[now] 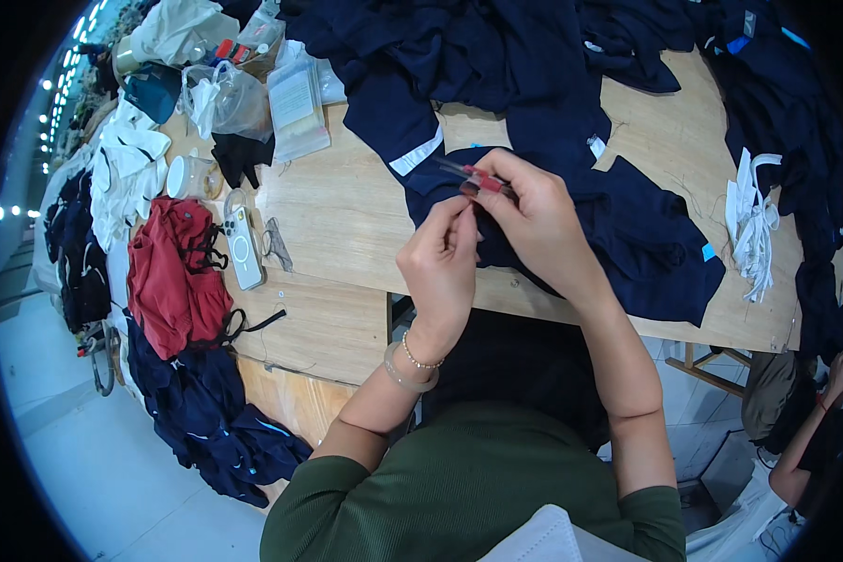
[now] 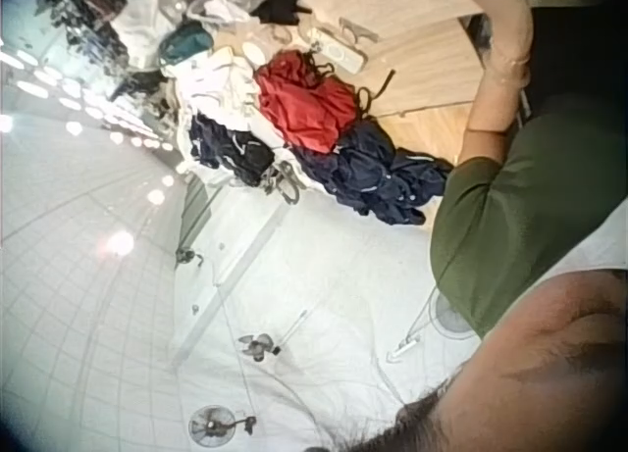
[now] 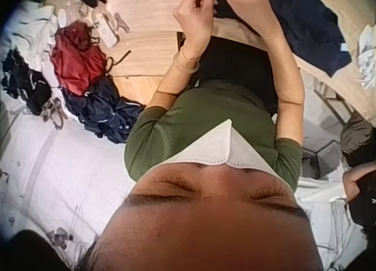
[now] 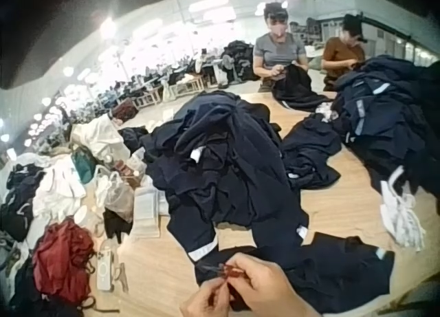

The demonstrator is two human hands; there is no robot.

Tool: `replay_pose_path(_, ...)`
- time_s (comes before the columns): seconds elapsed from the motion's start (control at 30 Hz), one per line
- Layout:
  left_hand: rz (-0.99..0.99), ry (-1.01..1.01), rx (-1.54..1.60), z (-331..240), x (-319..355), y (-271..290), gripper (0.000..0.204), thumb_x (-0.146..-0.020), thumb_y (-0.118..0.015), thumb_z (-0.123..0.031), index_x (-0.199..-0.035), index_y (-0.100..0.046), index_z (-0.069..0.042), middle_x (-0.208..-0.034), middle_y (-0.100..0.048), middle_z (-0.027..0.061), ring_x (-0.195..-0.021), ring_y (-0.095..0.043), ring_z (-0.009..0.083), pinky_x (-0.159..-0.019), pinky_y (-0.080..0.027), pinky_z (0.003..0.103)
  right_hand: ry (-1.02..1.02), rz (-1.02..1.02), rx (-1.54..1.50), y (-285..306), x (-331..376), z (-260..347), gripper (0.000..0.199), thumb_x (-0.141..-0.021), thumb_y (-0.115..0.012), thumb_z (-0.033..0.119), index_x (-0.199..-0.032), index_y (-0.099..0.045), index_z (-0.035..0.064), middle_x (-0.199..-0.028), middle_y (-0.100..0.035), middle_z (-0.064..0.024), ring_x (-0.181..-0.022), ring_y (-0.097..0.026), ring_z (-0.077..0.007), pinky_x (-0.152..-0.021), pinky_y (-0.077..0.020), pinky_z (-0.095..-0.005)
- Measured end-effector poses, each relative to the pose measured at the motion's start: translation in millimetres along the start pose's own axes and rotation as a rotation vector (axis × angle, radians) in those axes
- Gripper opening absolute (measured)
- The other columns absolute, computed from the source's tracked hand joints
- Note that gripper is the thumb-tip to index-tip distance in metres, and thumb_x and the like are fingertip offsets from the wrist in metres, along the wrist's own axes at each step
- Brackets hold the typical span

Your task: Trimming loose threads from blue garments using small scissors.

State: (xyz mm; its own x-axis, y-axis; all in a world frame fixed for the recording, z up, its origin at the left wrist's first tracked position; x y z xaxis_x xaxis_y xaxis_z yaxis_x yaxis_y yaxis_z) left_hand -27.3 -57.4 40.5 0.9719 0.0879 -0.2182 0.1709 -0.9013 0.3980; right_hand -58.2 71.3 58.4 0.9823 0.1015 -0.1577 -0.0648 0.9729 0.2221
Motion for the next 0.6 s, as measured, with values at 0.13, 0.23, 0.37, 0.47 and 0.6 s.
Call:
replay_pose_path(0.13,0.052,0.227,0.269,19.7,17.7,-4.5,0.008,-0.093,-0.057,0.001,-0.096,-0.063,0.005,-0.097,-0.069,0.0113,-0.074,-0.067,0.0118,-0.064,-0.054,0.022,-0.095,-0.094,-0.132,22.9,5.7,-16.3,0.018,-0.094,-0.058,0.018,-0.098,-0.053,0.0011,-0.067,-0.054,-0.0042,-0.061,-0.047,-0.0106,-0.058,-0.0400,-0.0242)
replay_pose_path(0.23,0.050,0.145,0.279,24.3,29.0,-3.6,0.011,-0.092,-0.056,0.005,-0.099,-0.063,0.008,-0.109,-0.066,0.0169,-0.079,-0.067,0.0155,-0.072,-0.056,0.024,-0.178,-0.050,0.054,47.2,11.0,-23.8,0.022,-0.094,-0.059,0.024,-0.091,-0.060,0.0014,-0.065,-0.056,-0.0031,-0.060,-0.048,-0.0095,-0.059,-0.0394,-0.0210)
replay_pose_path(0.37,0.072,0.074,0.121,18.8,34.5,-3.2,0.011,-0.088,-0.059,0.009,-0.096,-0.066,0.007,-0.111,-0.065,0.0162,-0.080,-0.066,0.0141,-0.070,-0.054,0.023,-0.315,0.031,0.272,49.7,19.0,-31.9,0.033,-0.086,-0.068,0.034,-0.079,-0.068,0.0010,-0.057,-0.060,-0.0075,-0.053,-0.055,-0.0105,-0.052,-0.0382,-0.0252)
replay_pose_path(0.47,0.076,0.072,0.120,16.8,34.4,-3.0,0.012,-0.085,-0.060,0.010,-0.094,-0.067,0.007,-0.112,-0.064,0.0146,-0.081,-0.066,0.0134,-0.070,-0.053,0.023,-0.321,0.081,0.441,40.8,21.0,-33.8,0.035,-0.081,-0.071,0.036,-0.073,-0.070,0.0017,-0.055,-0.060,-0.0103,-0.050,-0.058,-0.0206,-0.050,-0.0405,-0.0293)
replay_pose_path(0.6,0.080,0.085,0.155,16.3,34.5,-0.9,0.012,-0.084,-0.061,0.011,-0.093,-0.067,0.008,-0.112,-0.062,0.0129,-0.083,-0.065,0.0136,-0.070,-0.053,0.022,-0.310,0.133,0.475,24.3,19.0,-40.8,0.036,-0.079,-0.071,0.036,-0.070,-0.070,0.0013,-0.053,-0.059,-0.0124,-0.050,-0.059,-0.0239,-0.051,-0.0415,-0.0321)
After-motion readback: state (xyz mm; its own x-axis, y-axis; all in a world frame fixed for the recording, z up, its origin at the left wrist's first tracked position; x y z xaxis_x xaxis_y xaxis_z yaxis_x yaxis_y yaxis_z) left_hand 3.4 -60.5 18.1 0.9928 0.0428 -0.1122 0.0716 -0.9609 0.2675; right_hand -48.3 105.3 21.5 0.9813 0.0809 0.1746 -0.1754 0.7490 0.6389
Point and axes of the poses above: each hand's wrist, its own x-axis away from the middle knuckle, its own y-axis out of the back of the hand, z = x × y, the point moved 9 cm from there along -x, towards the middle knuckle
